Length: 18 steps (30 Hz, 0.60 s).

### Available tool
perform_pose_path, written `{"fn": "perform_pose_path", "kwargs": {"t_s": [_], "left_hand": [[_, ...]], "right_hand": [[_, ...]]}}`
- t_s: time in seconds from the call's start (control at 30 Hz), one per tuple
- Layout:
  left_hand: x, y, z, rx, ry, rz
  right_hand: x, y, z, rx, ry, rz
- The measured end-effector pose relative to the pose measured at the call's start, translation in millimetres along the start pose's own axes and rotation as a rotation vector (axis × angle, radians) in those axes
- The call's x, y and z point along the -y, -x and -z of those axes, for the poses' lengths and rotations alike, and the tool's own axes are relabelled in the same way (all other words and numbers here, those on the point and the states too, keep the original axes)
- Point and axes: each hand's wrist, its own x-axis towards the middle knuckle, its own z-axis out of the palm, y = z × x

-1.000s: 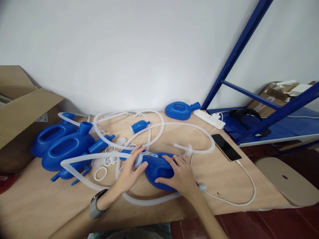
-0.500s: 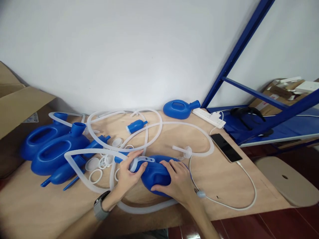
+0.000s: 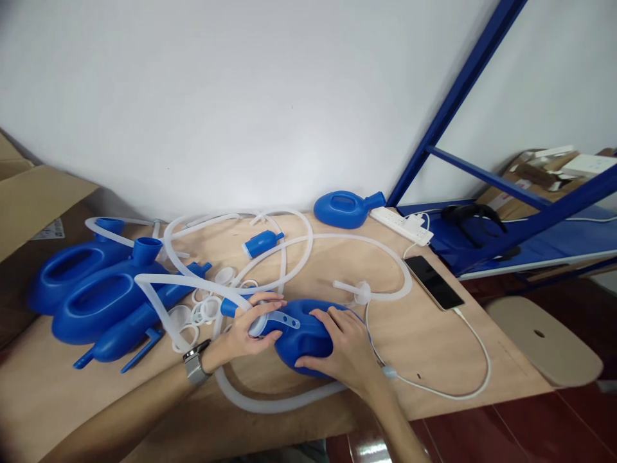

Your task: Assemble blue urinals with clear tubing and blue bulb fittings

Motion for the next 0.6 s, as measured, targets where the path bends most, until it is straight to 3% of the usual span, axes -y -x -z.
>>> {"fn": "perform_pose_path", "kwargs": {"t_s": [0.17, 0.43, 0.6], "left_hand": [[-12, 3, -17.5, -0.182, -0.046, 0.157], [-34, 0, -32.3, -0.335, -0.108, 0.379], [-41, -6, -22.5, -0.279, -0.087, 0.404]], "right_hand": [[2, -5, 2, -0.001, 0.041, -0.007], [2, -4, -2, 0.016, 0.026, -0.033], [1, -14, 14, 0.257, -0.032, -0.116]]}}
